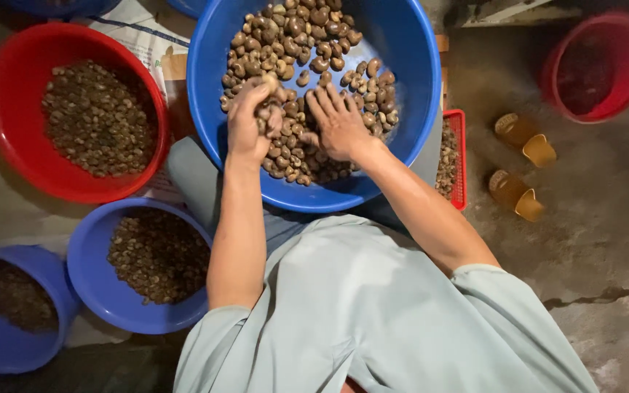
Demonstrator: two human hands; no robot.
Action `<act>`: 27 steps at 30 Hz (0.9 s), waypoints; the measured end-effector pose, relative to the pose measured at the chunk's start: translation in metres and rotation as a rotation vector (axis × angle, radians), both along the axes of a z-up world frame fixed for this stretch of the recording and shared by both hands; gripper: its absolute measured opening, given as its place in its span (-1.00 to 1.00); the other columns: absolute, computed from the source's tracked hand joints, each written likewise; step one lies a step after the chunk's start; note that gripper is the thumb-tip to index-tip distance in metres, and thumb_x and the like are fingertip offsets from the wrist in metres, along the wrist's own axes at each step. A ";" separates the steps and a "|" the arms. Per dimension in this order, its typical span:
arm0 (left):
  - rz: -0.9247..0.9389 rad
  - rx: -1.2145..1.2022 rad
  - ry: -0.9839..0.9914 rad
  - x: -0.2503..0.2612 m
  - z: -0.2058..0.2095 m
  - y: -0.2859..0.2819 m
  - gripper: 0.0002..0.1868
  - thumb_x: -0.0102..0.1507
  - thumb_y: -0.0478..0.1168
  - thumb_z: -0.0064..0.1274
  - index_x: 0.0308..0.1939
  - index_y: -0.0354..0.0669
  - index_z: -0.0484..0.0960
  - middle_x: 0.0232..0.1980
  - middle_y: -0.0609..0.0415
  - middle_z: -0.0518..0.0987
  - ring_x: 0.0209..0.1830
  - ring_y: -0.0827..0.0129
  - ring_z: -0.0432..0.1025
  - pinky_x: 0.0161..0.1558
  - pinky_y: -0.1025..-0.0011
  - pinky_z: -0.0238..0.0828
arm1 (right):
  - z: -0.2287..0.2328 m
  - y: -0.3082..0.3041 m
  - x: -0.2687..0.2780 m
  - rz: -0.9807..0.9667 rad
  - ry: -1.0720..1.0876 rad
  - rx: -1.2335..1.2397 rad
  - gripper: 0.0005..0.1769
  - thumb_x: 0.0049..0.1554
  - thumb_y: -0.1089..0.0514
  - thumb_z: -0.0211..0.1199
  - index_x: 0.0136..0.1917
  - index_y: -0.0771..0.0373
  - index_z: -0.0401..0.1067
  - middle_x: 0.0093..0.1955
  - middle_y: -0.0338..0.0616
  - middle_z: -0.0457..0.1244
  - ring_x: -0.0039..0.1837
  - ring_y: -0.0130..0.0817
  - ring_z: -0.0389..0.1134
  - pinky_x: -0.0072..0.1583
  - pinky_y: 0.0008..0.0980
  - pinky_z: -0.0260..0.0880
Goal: Sorting nuts by hand from a large blue bowl into a smaller red tray
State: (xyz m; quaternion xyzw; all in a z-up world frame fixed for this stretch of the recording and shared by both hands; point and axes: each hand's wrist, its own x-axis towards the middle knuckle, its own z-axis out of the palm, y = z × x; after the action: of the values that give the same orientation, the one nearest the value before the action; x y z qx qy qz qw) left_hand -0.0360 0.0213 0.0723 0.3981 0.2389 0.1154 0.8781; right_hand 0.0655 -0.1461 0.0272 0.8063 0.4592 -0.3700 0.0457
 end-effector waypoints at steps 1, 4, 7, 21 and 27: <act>0.003 0.001 0.001 -0.005 -0.007 0.003 -0.89 0.36 -0.23 0.00 -0.21 -0.10 0.61 -0.26 0.06 0.64 -0.64 0.63 0.33 -0.66 0.65 0.20 | -0.022 -0.004 0.001 0.003 0.001 0.001 -0.13 0.38 -0.29 -0.34 0.69 0.15 -0.60 0.74 0.01 -0.62 0.70 -0.04 -0.72 0.60 0.09 -0.68; -0.005 0.077 -0.139 -0.018 -0.018 0.006 -0.81 0.40 -0.16 -0.11 -0.02 -0.12 0.55 -0.13 -0.14 0.62 -0.60 0.48 0.36 -0.66 0.59 0.19 | -0.064 -0.009 0.006 0.050 -0.232 0.325 -0.14 0.26 -0.47 -0.03 0.60 0.09 0.08 0.50 0.04 0.12 0.57 0.08 0.03 0.49 0.13 0.02; 0.036 -0.027 -0.117 -0.020 -0.021 0.007 -0.74 0.35 -0.15 -0.10 0.05 -0.15 0.52 -0.12 -0.13 0.63 -0.62 0.44 0.36 -0.73 0.60 0.10 | -0.065 0.015 0.030 -0.020 -0.351 0.586 -0.47 0.32 -0.18 0.13 0.42 0.12 0.29 0.24 -0.10 0.30 0.37 -0.05 0.26 0.31 -0.01 0.25; 0.171 0.184 0.428 -0.005 -0.040 -0.004 -0.81 0.34 -0.16 0.09 -0.23 -0.23 0.60 -0.36 -0.16 0.56 -0.78 0.43 0.25 -0.82 0.55 0.01 | -0.123 0.050 0.084 -0.155 -0.812 0.825 -0.78 0.21 0.05 -0.01 0.06 0.08 0.40 -0.08 -0.25 0.26 0.13 -0.18 0.24 0.12 -0.19 0.24; 0.153 0.218 0.433 -0.001 -0.024 -0.015 -0.81 0.38 -0.19 0.03 -0.23 -0.24 0.60 -0.38 -0.13 0.55 -0.77 0.44 0.26 -0.80 0.55 0.07 | -0.099 0.057 0.079 -0.216 -0.790 0.776 -0.84 0.16 0.08 0.10 -0.01 0.06 0.44 -0.04 -0.17 0.28 0.07 -0.11 0.23 0.03 -0.13 0.21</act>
State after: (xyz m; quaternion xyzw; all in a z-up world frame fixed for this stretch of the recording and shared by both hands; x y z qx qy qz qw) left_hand -0.0374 0.0060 0.0484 0.4865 0.4371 0.1186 0.7471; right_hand 0.1441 -0.0890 -0.0715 0.8836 0.4247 0.1536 -0.1238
